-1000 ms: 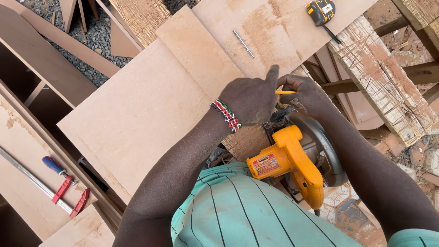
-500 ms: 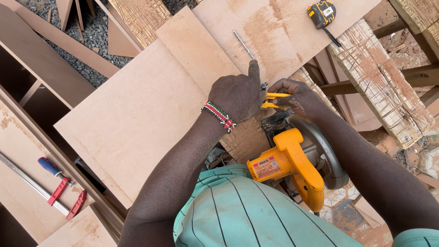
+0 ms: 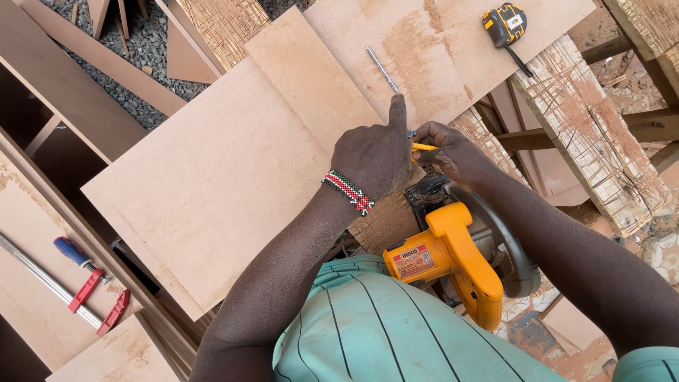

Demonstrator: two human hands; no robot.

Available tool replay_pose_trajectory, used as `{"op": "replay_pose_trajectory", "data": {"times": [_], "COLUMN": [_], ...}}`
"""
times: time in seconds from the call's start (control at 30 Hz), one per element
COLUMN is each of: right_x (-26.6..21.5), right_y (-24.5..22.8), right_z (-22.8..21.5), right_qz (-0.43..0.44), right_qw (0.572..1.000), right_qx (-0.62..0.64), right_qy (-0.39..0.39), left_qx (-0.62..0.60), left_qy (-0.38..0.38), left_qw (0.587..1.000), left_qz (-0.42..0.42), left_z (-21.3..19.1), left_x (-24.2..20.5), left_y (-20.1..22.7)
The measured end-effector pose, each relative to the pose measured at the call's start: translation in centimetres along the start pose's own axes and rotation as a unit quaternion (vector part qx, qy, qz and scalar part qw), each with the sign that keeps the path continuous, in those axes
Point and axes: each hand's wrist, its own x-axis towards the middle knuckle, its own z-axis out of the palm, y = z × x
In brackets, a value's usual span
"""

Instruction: The person measures and marks a large sheet of plywood with a tape measure and pencil, then uses a yellow circular saw to cut the sheet into smaller pieces. The person repeats the measuring, marking, and cutting process on another section of the plywood.

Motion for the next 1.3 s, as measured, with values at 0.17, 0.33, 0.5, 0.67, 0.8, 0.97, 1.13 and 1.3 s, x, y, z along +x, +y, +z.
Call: {"op": "replay_pose_trajectory", "data": {"times": [0.17, 0.33, 0.5, 0.67, 0.8, 0.97, 1.13, 1.3], "right_x": [0.6, 1.4, 2.1, 1.1, 0.4, 1.3, 1.5, 0.0], "right_y": [0.3, 3.1, 4.4, 0.8, -0.4, 1.3, 1.4, -0.7], "right_z": [0.4, -0.5, -0.6, 0.4, 0.7, -0.5, -0.6, 0.6], "right_qz": [0.005, 0.002, -0.026, -0.03, -0.017, -0.038, -0.046, -0.028], "right_qw": [1.0, 1.0, 1.0, 1.0, 0.999, 0.999, 0.999, 0.999], "right_qx": [0.004, -0.001, 0.004, 0.008, 0.031, 0.027, 0.024, 0.038], "right_qy": [-0.008, -0.014, -0.016, 0.005, 0.015, -0.009, -0.008, 0.013], "left_qx": [0.036, 0.047, -0.088, 0.077, 0.078, -0.078, -0.026, 0.077], "left_qy": [0.041, 0.127, 0.0, -0.022, 0.027, 0.032, -0.024, -0.005], "left_qw": [0.998, 0.99, 0.989, 0.995, 0.996, 0.988, 0.991, 0.997], "left_qz": [-0.021, 0.042, 0.122, 0.055, 0.033, 0.129, 0.125, 0.014], "left_z": [-1.1, 1.1, 1.1, 1.5, -0.2, 1.0, 0.1, 1.1], "left_x": [0.1, 1.8, -0.1, 1.1, 2.2, 1.7, 0.1, 1.4], "left_y": [0.5, 0.1, 0.9, -0.5, -0.9, 1.7, 1.3, -1.0]}}
